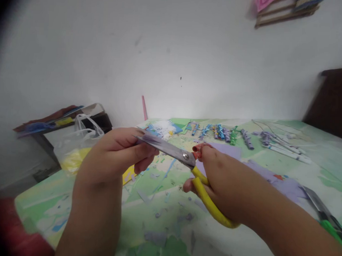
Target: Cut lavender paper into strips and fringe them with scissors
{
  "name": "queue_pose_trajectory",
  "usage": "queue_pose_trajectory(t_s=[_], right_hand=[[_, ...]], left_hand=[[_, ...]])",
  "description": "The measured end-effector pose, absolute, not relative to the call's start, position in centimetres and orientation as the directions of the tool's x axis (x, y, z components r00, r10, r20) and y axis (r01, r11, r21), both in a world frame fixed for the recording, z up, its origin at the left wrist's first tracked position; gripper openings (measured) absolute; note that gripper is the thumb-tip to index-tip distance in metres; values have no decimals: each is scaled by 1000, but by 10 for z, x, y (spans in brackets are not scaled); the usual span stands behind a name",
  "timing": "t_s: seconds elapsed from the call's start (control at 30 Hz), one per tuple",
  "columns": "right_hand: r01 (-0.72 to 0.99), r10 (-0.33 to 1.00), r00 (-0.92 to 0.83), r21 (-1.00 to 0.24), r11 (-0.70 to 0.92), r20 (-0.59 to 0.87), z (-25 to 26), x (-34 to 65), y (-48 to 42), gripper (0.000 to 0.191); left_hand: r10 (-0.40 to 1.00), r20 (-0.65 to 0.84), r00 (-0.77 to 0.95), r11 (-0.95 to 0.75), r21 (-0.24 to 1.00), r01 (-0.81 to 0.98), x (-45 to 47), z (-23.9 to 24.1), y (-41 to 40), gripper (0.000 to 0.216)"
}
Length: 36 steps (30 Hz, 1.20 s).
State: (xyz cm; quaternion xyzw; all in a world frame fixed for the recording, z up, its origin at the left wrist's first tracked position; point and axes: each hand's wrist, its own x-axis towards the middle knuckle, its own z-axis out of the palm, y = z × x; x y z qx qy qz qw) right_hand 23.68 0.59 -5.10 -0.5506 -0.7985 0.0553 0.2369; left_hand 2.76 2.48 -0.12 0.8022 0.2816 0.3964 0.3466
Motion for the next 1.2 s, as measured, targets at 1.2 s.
queue_pose_trajectory(t_s=[1.2], right_hand=[[814,890,-373,-369,449,261,-42,232,-12,30]], left_hand=[[699,491,519,-687,663,297,27,4,12,27]])
